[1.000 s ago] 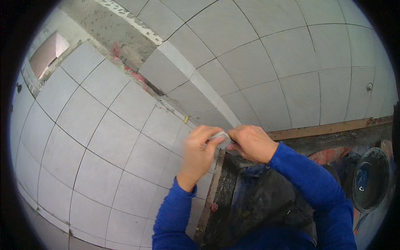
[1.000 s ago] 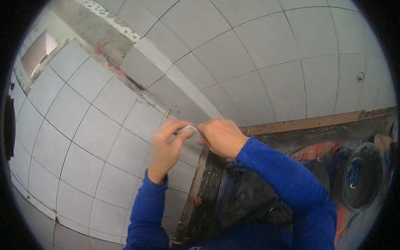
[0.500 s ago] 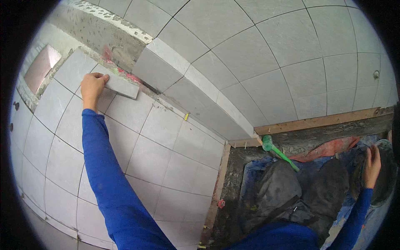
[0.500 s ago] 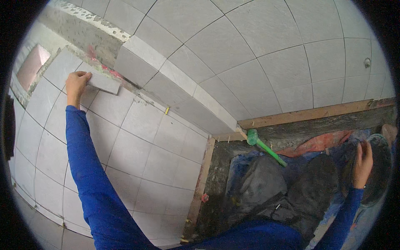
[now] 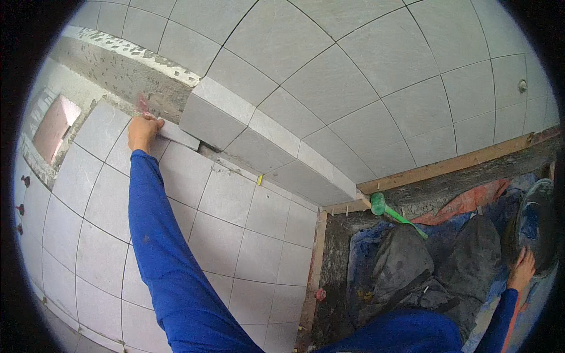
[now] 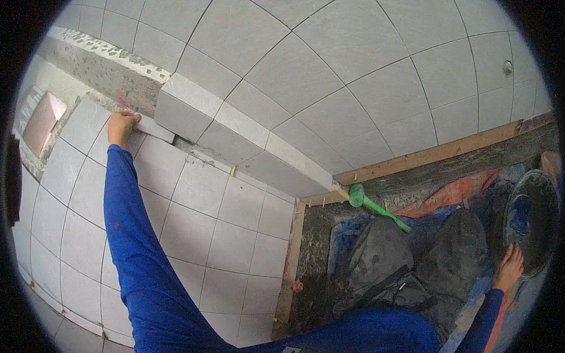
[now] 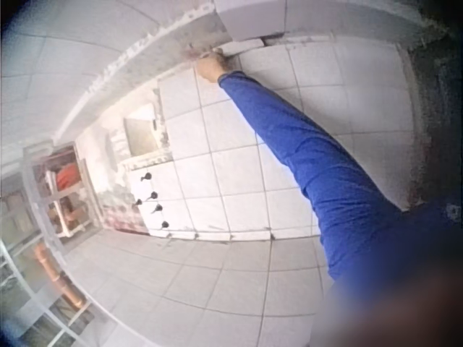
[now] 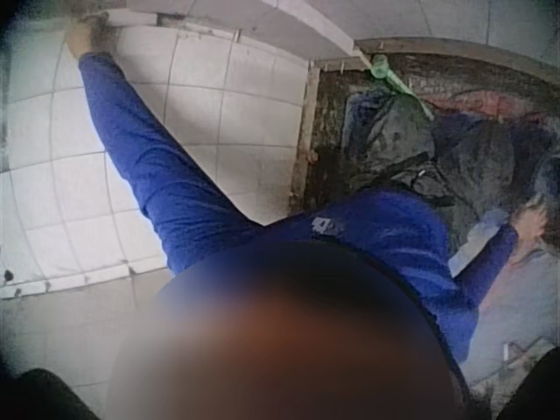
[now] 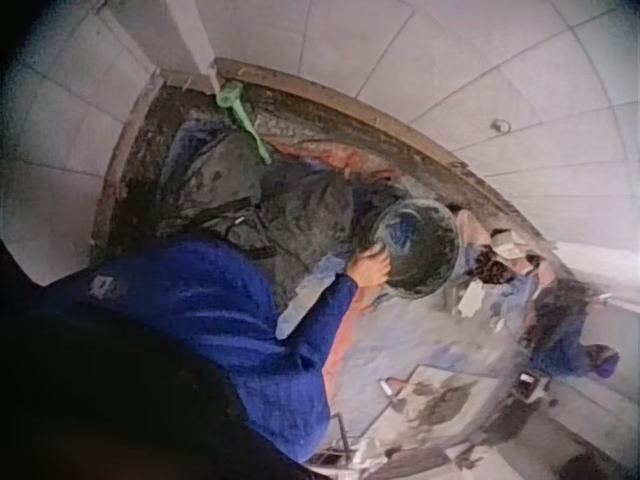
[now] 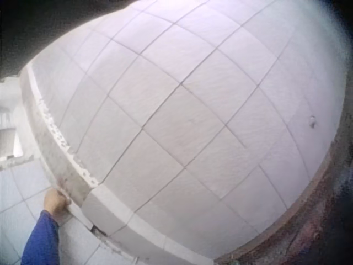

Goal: The person installs white ceramic tiles on a wall, using a trowel to apply adhesive and a hammer to tap tiles into place. They also handle a small tile piece, applying adhesive and placing it in a gap.

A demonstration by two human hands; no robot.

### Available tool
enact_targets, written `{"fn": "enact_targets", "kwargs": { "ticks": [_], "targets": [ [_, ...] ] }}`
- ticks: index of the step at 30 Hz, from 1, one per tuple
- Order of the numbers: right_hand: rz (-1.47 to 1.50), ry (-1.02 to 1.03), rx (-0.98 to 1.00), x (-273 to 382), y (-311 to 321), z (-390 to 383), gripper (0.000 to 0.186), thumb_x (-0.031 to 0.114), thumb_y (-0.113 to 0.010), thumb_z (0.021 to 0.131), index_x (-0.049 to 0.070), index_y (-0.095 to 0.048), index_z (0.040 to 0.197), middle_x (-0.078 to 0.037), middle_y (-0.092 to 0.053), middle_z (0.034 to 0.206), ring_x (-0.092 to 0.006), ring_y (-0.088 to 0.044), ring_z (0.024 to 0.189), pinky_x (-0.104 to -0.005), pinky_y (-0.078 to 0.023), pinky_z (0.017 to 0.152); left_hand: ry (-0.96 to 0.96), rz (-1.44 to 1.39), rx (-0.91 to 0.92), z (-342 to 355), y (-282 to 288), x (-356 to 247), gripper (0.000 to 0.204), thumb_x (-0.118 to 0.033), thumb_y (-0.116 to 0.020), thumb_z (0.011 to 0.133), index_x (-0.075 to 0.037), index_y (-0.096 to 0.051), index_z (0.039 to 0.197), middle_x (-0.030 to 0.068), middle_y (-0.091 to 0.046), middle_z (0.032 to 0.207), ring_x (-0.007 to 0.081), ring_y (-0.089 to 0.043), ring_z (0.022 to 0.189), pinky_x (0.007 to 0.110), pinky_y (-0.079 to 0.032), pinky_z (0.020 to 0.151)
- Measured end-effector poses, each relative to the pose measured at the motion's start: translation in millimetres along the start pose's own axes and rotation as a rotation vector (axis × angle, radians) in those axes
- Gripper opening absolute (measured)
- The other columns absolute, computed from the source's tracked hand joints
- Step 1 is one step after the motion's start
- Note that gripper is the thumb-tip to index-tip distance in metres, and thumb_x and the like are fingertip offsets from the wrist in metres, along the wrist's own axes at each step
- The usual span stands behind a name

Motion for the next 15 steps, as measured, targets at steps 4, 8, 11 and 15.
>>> {"fn": "enact_targets", "kwargs": {
  "ticks": [4,8,11,15],
  "targets": [
    [-0.007,-0.008,-0.026,6,4,2,0.047,0.038,-0.034,0.111,0.010,-0.053,0.144,-0.008,-0.056,0.147,-0.0298,-0.051,0.135,-0.0500,-0.042,0.107,0.039,0.042,0.085,0,-6,-4,0.031,-0.030,-0.088,0.074,-0.012,-0.081,0.099,0.0138,-0.078,0.096,0.0308,-0.075,0.093,0.043,-0.055,0.085],
    [-0.081,-0.020,0.012,8,0,4,0.046,0.037,-0.034,0.111,0.013,-0.053,0.145,-0.006,-0.055,0.147,-0.0290,-0.050,0.136,-0.0503,-0.041,0.108,-0.048,0.081,0.112,3,-18,-7,0.030,-0.027,-0.089,0.073,-0.007,-0.080,0.095,0.0154,-0.078,0.096,0.0311,-0.075,0.092,0.043,-0.055,0.084],
    [-0.176,-0.018,0.049,6,-8,6,0.046,0.036,-0.033,0.111,0.013,-0.054,0.145,-0.006,-0.055,0.148,-0.0290,-0.050,0.136,-0.0505,-0.041,0.109,-0.074,0.065,0.130,6,-32,-6,0.032,-0.025,-0.089,0.072,-0.004,-0.080,0.093,0.0177,-0.077,0.095,0.0318,-0.075,0.092,0.043,-0.055,0.084],
    [-0.194,-0.004,0.020,1,-14,8,0.046,0.036,-0.033,0.110,0.014,-0.054,0.145,-0.006,-0.053,0.150,-0.0287,-0.049,0.138,-0.0513,-0.041,0.109,-0.058,0.031,0.124,15,-38,0,0.033,-0.022,-0.089,0.072,-0.001,-0.078,0.094,0.0194,-0.077,0.094,0.0329,-0.075,0.090,0.042,-0.056,0.081]
  ]
}}
Point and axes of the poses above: each hand's wrist, its own z-axis towards the middle knuckle, its own y-axis out of the back of the hand, x = y × z, the point moved 5 cm from there along z, towards the middle knuckle
